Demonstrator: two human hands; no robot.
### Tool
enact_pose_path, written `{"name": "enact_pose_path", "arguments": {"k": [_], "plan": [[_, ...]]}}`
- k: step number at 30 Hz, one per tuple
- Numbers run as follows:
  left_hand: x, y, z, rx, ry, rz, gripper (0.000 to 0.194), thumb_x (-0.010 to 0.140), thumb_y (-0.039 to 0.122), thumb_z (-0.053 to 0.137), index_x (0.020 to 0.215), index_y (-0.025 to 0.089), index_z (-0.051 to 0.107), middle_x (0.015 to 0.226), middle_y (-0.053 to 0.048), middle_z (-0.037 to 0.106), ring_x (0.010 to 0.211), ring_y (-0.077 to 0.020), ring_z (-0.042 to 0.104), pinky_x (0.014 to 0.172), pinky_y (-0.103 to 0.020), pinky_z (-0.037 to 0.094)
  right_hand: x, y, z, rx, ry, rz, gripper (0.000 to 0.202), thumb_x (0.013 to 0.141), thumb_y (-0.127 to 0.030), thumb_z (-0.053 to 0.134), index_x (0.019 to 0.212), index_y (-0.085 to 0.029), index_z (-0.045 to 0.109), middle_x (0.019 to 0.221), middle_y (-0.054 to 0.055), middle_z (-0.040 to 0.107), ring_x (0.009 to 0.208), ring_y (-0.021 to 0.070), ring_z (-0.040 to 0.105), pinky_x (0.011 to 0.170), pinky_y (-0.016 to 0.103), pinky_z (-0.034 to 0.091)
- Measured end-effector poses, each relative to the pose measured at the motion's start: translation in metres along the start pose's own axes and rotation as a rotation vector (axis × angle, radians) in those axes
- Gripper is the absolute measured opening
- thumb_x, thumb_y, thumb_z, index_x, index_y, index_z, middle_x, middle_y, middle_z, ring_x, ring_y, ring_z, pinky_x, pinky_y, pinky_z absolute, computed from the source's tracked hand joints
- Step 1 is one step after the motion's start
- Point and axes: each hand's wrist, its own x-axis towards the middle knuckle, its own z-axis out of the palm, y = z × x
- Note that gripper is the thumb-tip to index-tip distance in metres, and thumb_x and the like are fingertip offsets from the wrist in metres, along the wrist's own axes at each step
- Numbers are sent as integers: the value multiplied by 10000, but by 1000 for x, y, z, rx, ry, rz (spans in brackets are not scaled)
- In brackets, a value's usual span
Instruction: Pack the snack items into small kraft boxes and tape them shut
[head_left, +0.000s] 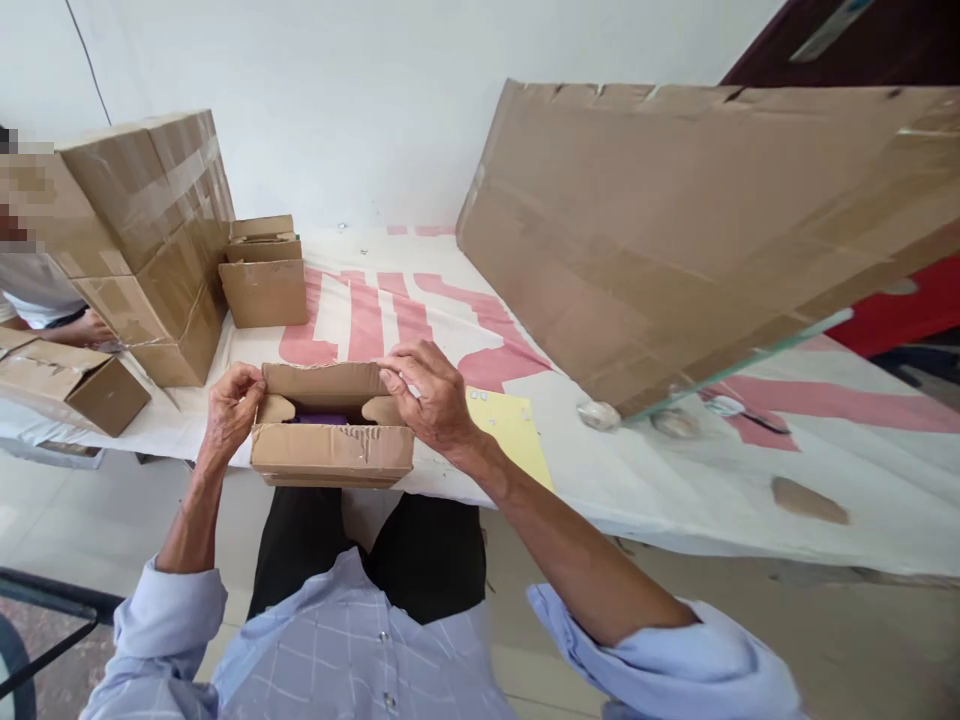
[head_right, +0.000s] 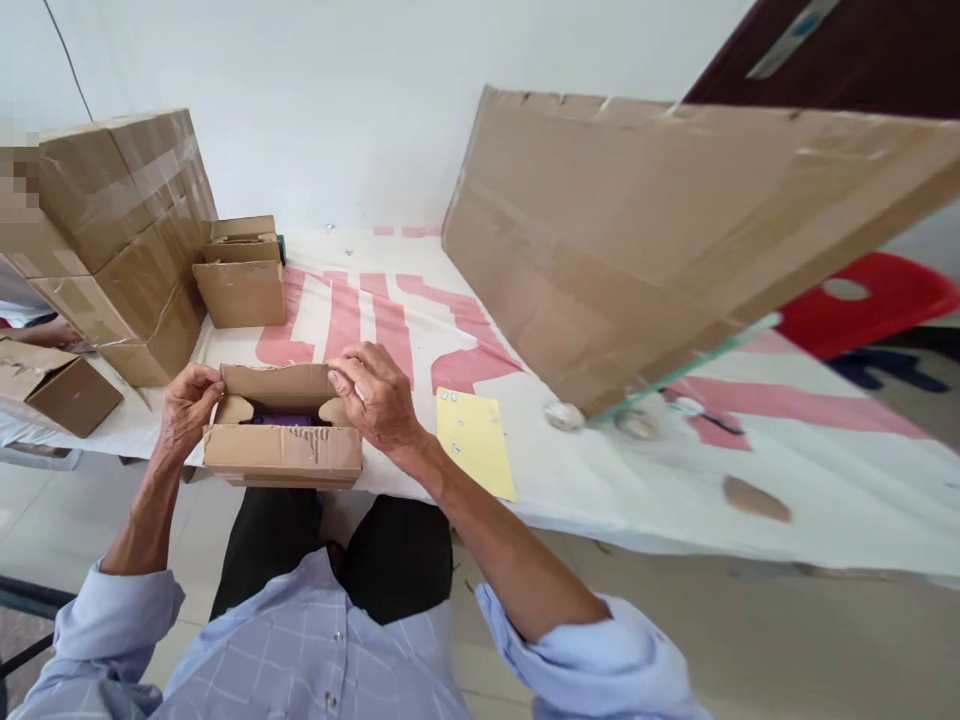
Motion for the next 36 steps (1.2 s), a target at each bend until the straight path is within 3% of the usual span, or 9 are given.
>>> {"name": "enact_pose_path", "arguments": {"k": [4, 7, 11, 14, 18, 22, 27, 32, 36], "plan": [[-2, 2, -3, 94, -145, 5, 212, 915, 433, 777, 904, 226, 820, 863, -33, 714, 781, -184, 610, 720, -312, 468, 2, -11, -20, 166, -203, 68, 384, 1138, -432, 519, 921, -241, 771, 933, 92, 769, 917, 255, 719, 864, 433, 613], [-3, 3, -5, 101, -250, -14, 241, 921, 435, 759, 972, 229, 873, 902, -47, 741, 800, -198, 632, 729, -321, 479, 4, -15, -28, 258, -447, 165, 332, 1105, -466, 584, 1007, -233, 799, 1035, 90, 805, 974, 254, 757, 897, 425, 627], [-8, 1, -7, 92, -206, -18, 277, 912, 416, 749, 1063, 226, 883, 995, -67, 771, 891, -215, 683, 782, -326, 519, 2, -21, -27, 169, -677, 201, 300, 967, -444, 783, 1183, -237, 811, 1242, 103, 812, 1139, 298, 764, 1026, 476, 621], [-15, 0, -10, 123, -133, -15, 292, 917, 383, 734, 1120, 224, 870, 1135, -85, 780, 1024, -236, 713, 859, -338, 546, 1, -25, -25, 107, -678, 133, 314, 943, -356, 807, 1237, -246, 792, 1320, 102, 795, 1212, 303, 746, 1072, 481, 608], [-24, 1, -19, 198, -69, -54, 371, 930, 421, 746, 1244, 239, 825, 1323, -95, 732, 1198, -277, 699, 993, -393, 576, -3, -31, -25, -7, -546, -63, 135, 1040, -238, 647, 1032, -238, 781, 1053, 93, 788, 1014, 262, 738, 936, 432, 607], [-32, 5, -28, 262, -126, -80, 677, 865, 542, 856, 1469, 280, 697, 1537, -110, 594, 1407, -343, 612, 1142, -482, 556, -23, -40, -24, -112, -540, -254, 168, 1056, -204, 628, 951, -225, 756, 1020, 110, 766, 970, 264, 703, 885, 421, 567], [-38, 11, -25, 391, -228, -81, 1035, 708, 595, 981, 1606, 304, 557, 1589, -128, 482, 1500, -412, 514, 1225, -582, 509, -47, -44, -18, -121, -600, -273, 135, 1053, -251, 690, 933, -217, 743, 1044, 108, 753, 1028, 266, 691, 895, 401, 551], [-37, 16, -13, 493, -212, -101, 862, 673, 469, 1003, 1455, 299, 681, 1298, -77, 535, 1233, -341, 642, 1140, -542, 577, -33, -46, -3, -124, -637, -220, 272, 1118, -222, 556, 917, -208, 738, 943, 89, 717, 933, 232, 662, 864, 365, 539], [-32, 25, -6, 618, -213, -171, 615, 640, 322, 964, 1218, 269, 759, 1145, -54, 521, 1045, -309, 653, 1023, -518, 604, -6, -50, 15, -119, -720, -183, 217, 1108, -189, 555, 1070, -203, 769, 1112, 115, 750, 1053, 243, 685, 928, 363, 547]]}}
